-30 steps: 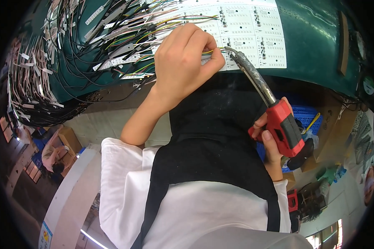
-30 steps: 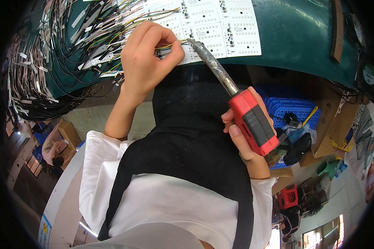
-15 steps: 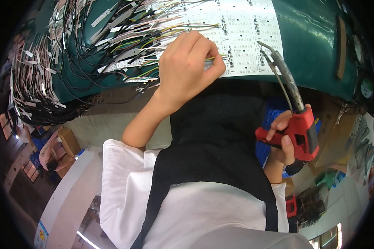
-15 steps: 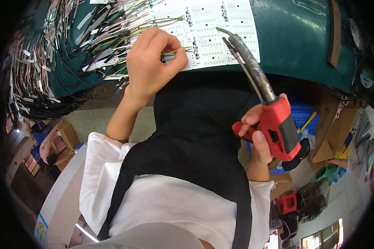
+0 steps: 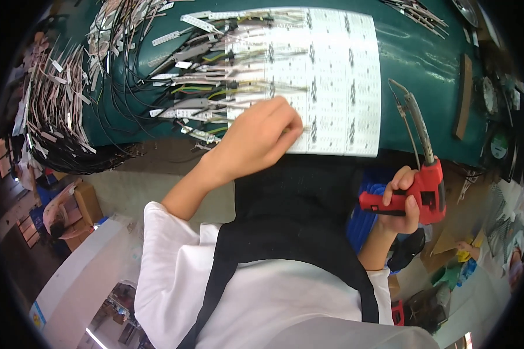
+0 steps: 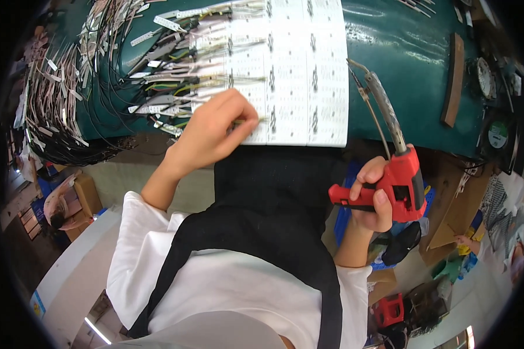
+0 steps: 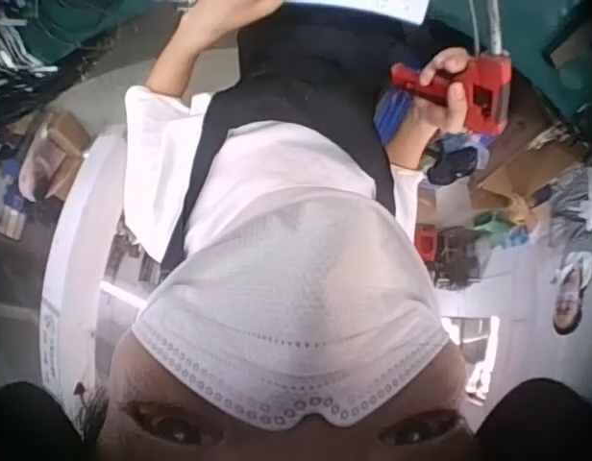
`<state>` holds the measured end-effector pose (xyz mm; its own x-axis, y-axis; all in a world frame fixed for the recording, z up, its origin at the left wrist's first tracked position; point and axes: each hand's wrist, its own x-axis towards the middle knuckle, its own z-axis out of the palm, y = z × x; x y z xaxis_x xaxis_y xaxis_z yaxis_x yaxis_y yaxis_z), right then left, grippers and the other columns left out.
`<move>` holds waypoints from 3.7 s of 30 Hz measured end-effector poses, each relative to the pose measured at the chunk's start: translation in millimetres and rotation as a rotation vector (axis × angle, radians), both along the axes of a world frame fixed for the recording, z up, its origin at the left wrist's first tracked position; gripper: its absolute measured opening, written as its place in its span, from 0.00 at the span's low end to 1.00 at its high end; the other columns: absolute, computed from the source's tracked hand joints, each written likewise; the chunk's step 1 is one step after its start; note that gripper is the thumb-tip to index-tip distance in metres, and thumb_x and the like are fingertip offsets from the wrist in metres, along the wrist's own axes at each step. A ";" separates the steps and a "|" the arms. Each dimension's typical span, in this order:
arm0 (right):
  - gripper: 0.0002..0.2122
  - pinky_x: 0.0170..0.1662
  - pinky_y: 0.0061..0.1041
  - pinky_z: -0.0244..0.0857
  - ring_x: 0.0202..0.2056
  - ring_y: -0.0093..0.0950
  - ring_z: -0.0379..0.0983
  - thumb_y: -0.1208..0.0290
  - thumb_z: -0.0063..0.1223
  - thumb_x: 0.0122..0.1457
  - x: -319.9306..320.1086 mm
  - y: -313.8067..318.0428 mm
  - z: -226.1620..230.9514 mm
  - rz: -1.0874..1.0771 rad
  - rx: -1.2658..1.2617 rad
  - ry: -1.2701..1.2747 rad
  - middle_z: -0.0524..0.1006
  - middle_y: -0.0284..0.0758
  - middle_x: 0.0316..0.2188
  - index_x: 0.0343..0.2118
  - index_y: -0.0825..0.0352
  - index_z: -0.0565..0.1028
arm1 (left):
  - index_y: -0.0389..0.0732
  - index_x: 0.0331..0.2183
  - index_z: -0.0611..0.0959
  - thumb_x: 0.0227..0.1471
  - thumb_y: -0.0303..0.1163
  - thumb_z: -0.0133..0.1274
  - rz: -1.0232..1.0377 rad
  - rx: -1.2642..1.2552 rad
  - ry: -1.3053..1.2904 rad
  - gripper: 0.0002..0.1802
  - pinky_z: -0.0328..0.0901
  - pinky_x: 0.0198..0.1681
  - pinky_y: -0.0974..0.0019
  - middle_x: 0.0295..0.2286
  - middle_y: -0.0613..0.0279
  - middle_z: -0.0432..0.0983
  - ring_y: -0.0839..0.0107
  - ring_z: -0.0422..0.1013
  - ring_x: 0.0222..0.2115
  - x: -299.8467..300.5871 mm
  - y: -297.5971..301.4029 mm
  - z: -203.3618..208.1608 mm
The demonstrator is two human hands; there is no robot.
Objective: The person solders wires onto LED strip boards with a soldering iron and solder.
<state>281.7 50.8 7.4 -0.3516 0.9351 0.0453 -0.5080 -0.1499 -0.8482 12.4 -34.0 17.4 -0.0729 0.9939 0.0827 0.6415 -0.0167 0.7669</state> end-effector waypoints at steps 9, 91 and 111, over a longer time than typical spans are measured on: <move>0.29 0.22 0.15 0.66 0.34 0.25 0.58 0.75 0.48 0.50 5.9 62.2 -3.5 0.115 -0.088 0.386 0.64 0.37 0.32 0.56 0.73 0.52 | 0.38 0.28 0.75 0.46 0.24 0.53 -0.273 -0.156 0.050 0.03 0.64 0.32 0.62 0.27 0.58 0.68 0.59 0.68 0.29 -14.7 5.2 24.7; 0.34 0.38 0.25 0.67 0.28 0.26 0.70 0.73 0.54 0.50 -66.1 -14.1 47.4 0.196 -0.156 -0.479 0.71 0.36 0.29 0.57 0.72 0.48 | 0.38 0.23 0.75 0.39 0.23 0.54 0.047 0.012 -0.040 0.04 0.61 0.27 0.71 0.23 0.65 0.68 0.72 0.67 0.25 -49.3 74.9 28.0; 0.33 0.29 0.20 0.68 0.20 0.22 0.70 0.72 0.54 0.50 -49.4 -33.2 21.9 0.245 -0.223 -0.591 0.75 0.37 0.24 0.56 0.80 0.52 | 0.36 0.23 0.76 0.37 0.23 0.55 0.024 0.025 0.096 0.04 0.63 0.26 0.73 0.22 0.65 0.68 0.73 0.68 0.22 -53.0 75.5 -6.5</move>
